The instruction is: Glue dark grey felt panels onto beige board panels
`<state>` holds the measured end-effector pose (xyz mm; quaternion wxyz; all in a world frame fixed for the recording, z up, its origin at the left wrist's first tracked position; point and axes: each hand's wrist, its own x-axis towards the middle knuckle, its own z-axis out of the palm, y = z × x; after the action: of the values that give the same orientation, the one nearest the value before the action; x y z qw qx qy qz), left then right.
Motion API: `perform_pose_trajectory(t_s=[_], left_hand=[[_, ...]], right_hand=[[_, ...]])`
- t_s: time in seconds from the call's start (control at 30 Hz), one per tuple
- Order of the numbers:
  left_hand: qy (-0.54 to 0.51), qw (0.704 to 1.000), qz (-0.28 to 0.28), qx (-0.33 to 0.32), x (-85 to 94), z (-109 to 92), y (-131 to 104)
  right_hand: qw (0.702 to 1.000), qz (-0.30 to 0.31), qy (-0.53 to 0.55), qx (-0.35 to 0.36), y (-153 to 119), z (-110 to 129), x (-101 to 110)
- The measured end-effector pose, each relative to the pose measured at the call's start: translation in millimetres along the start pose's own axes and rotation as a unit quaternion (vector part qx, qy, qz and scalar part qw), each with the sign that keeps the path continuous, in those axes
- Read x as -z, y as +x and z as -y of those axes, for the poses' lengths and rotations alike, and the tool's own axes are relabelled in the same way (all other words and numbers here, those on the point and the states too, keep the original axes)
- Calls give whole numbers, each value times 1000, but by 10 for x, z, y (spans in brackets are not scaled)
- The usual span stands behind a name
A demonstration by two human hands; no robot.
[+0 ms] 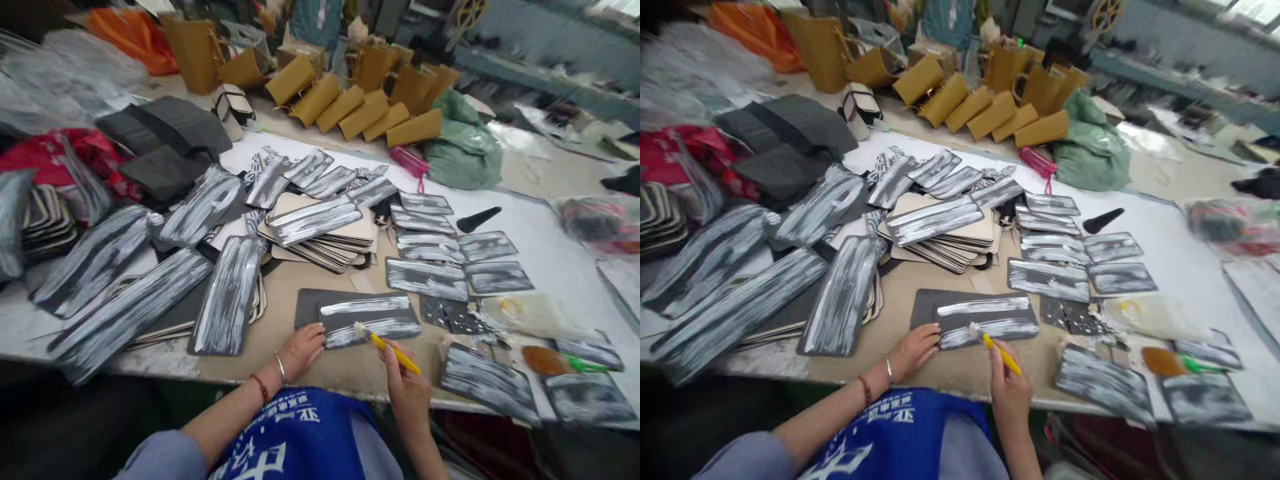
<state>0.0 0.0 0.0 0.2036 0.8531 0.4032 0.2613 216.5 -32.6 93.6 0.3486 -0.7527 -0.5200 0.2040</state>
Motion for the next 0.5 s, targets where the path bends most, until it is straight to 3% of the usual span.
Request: perform_pose_trajectory(t_s=[0.17, 0.3, 0.37, 0.5], left_hand=[[-25, 1000, 10, 5, 15, 5, 1], [-34, 999, 12, 17, 44, -6, 15], [-25, 1000, 14, 13, 58, -10, 21], [-17, 1000, 8, 10, 73, -8, 22]], right_hand=[[986, 70, 148, -42, 105, 301, -406], [977, 103, 181, -51, 236, 315, -665], [984, 87, 149, -49, 336, 228, -630], [999, -1, 24, -45, 487, 55, -283]])
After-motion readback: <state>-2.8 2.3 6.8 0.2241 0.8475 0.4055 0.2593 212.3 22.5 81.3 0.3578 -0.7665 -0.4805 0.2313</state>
